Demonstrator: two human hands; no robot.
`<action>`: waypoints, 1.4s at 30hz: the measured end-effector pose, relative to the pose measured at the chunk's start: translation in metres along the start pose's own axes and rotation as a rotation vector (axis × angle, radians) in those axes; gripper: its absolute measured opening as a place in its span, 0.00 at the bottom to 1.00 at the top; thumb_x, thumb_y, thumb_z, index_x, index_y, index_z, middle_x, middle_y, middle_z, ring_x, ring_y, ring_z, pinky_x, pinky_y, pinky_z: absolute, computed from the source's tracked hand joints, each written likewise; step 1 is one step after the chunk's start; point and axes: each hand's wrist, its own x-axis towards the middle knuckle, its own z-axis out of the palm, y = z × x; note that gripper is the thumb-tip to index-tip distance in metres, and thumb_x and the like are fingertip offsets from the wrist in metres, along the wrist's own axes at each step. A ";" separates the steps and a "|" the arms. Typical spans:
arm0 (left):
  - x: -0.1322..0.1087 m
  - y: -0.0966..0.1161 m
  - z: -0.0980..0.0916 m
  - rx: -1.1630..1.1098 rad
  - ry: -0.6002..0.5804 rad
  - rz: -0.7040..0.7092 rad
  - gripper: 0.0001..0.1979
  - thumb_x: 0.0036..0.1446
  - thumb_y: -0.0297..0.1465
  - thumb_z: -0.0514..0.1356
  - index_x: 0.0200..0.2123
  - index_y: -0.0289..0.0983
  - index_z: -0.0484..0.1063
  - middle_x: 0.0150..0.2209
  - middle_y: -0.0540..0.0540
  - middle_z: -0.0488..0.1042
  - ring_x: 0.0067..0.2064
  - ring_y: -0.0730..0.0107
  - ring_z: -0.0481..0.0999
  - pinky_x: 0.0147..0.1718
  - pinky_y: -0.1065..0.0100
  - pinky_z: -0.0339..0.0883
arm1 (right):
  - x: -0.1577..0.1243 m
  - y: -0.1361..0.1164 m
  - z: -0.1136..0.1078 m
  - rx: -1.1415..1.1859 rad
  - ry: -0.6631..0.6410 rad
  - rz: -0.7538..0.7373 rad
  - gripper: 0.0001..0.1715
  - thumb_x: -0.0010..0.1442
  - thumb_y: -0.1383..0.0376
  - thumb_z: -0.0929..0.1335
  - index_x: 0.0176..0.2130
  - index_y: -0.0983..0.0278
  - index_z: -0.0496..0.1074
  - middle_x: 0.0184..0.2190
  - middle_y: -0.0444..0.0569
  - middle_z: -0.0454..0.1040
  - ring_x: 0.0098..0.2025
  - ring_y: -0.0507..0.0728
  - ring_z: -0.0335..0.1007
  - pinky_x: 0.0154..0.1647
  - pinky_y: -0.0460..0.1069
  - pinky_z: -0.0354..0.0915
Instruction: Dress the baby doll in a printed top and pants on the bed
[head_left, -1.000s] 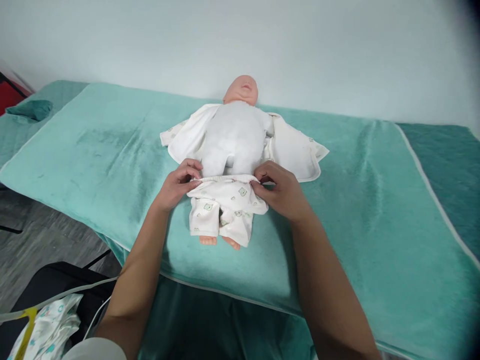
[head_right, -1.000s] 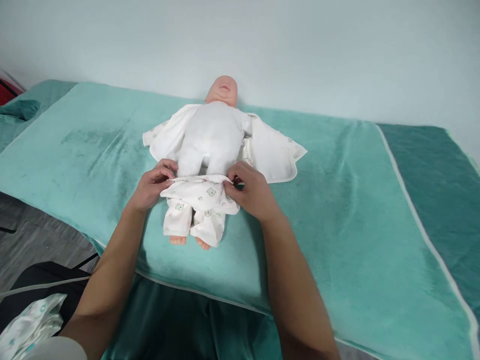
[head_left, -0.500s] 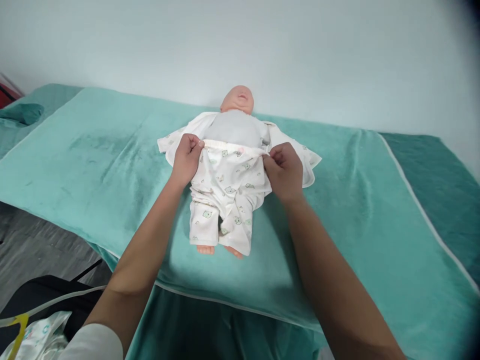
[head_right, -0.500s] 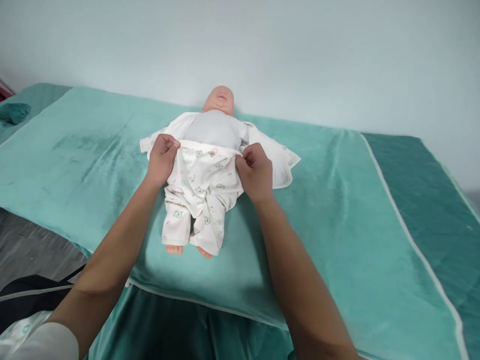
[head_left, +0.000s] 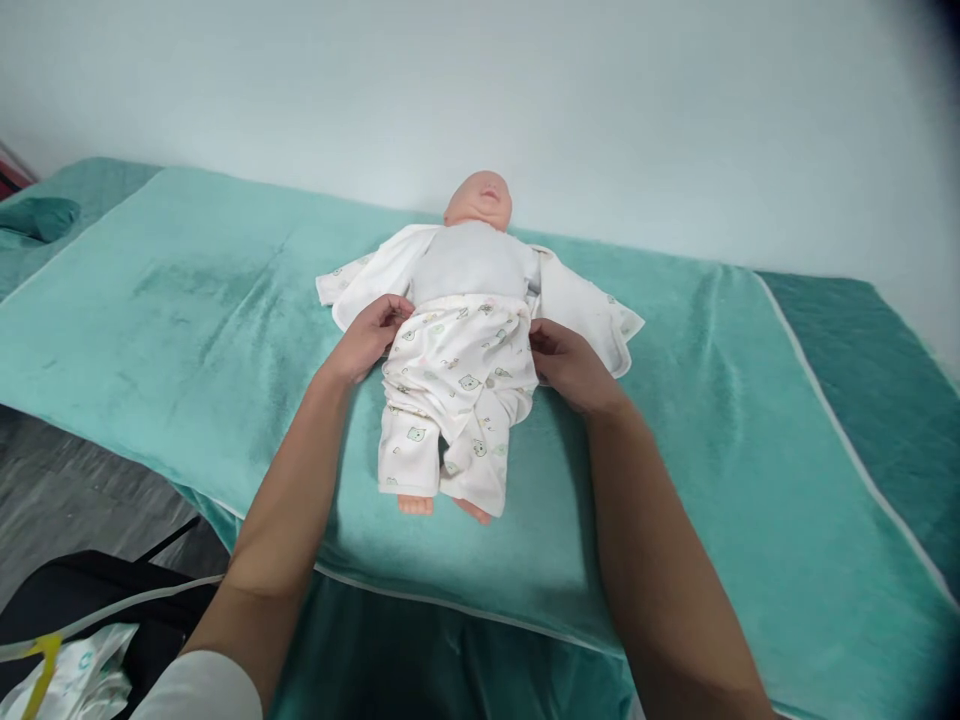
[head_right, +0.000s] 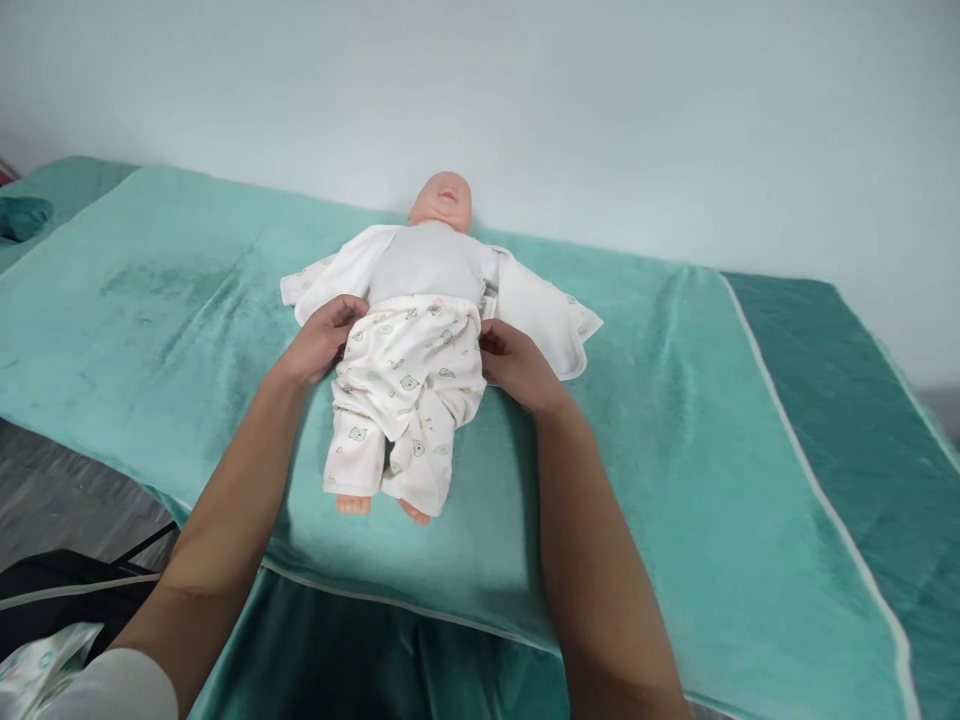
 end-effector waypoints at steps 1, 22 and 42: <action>-0.002 0.001 -0.003 -0.005 -0.034 -0.018 0.12 0.51 0.26 0.66 0.41 0.39 0.74 0.35 0.51 0.71 0.30 0.77 0.64 0.26 0.73 0.53 | -0.001 -0.001 -0.001 -0.009 -0.020 -0.013 0.19 0.49 0.55 0.80 0.38 0.59 0.76 0.35 0.45 0.80 0.34 0.55 0.71 0.33 0.49 0.65; -0.003 -0.001 0.005 -0.149 0.059 0.006 0.18 0.54 0.45 0.72 0.32 0.40 0.70 0.26 0.53 0.66 0.26 0.76 0.62 0.25 0.72 0.57 | 0.012 0.002 0.025 0.196 0.326 -0.100 0.23 0.49 0.50 0.78 0.27 0.58 0.66 0.22 0.39 0.66 0.25 0.51 0.60 0.25 0.48 0.59; -0.004 0.002 0.022 -0.074 0.174 -0.019 0.12 0.51 0.36 0.70 0.36 0.39 0.74 0.31 0.52 0.76 0.32 0.72 0.74 0.30 0.71 0.68 | 0.011 0.009 0.014 0.266 0.008 0.023 0.26 0.46 0.56 0.82 0.43 0.56 0.77 0.39 0.46 0.84 0.43 0.63 0.82 0.37 0.56 0.78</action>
